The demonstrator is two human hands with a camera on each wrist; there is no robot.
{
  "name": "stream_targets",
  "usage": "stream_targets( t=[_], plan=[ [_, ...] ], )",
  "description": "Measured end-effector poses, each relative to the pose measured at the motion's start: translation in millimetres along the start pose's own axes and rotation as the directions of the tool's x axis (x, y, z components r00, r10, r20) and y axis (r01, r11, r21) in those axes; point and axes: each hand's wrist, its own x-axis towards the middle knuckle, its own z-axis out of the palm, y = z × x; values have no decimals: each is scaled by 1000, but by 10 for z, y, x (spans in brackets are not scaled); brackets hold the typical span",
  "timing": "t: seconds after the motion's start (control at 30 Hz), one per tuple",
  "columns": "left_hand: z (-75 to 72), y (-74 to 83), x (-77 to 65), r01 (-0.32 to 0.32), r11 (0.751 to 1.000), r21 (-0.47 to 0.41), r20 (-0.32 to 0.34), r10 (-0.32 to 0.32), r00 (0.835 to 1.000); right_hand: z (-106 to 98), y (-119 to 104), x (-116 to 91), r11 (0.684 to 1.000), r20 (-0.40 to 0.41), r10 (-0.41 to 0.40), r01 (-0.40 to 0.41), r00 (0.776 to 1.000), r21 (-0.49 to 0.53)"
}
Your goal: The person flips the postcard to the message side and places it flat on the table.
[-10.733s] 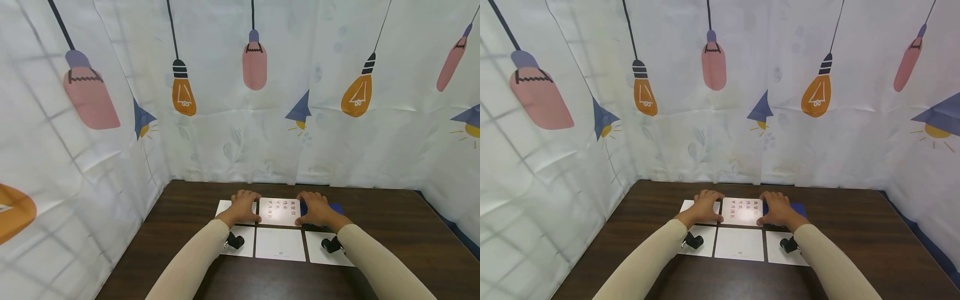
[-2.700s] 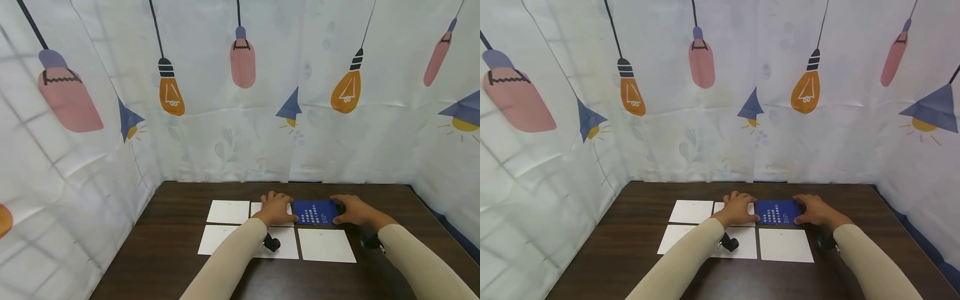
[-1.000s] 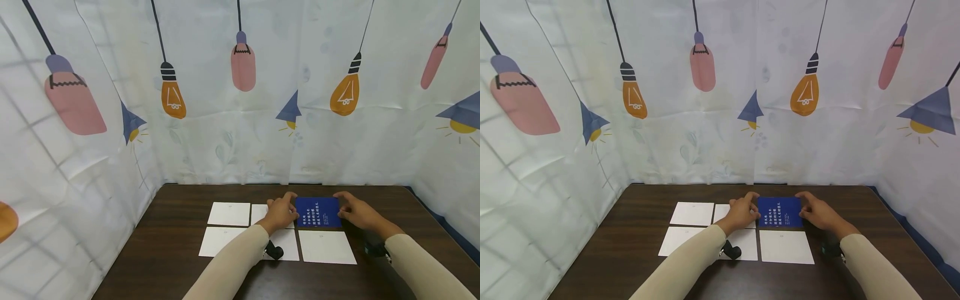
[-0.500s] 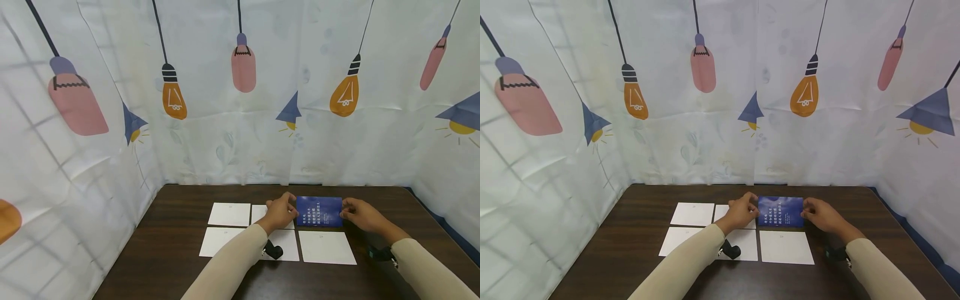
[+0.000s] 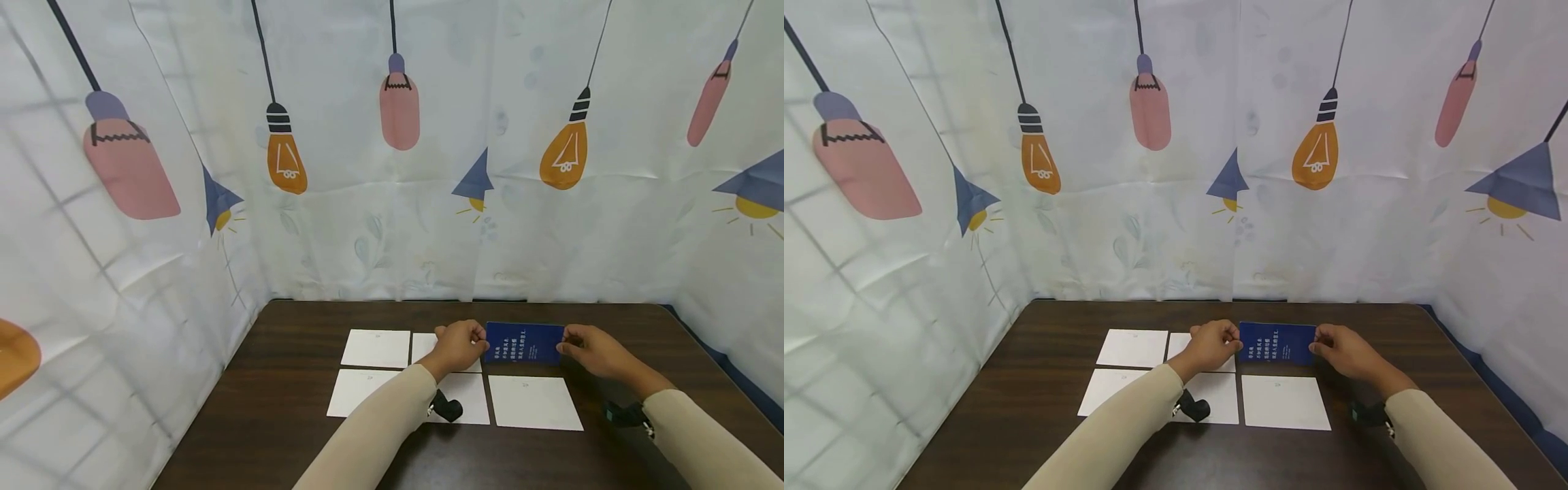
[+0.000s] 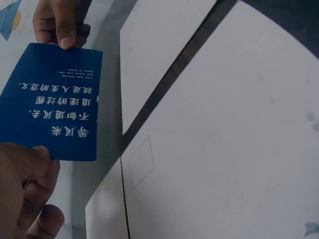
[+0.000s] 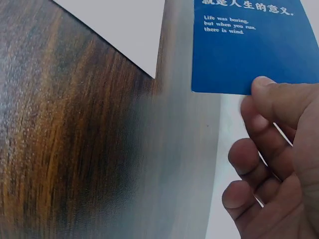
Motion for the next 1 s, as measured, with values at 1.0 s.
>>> stream_targets(
  t=[1.0],
  plan=[
    [-36, -47, -25, -60, 998, -38, -2, 60, 998, 21, 53, -51, 999, -2, -8, 8, 1000, 34]
  ],
)
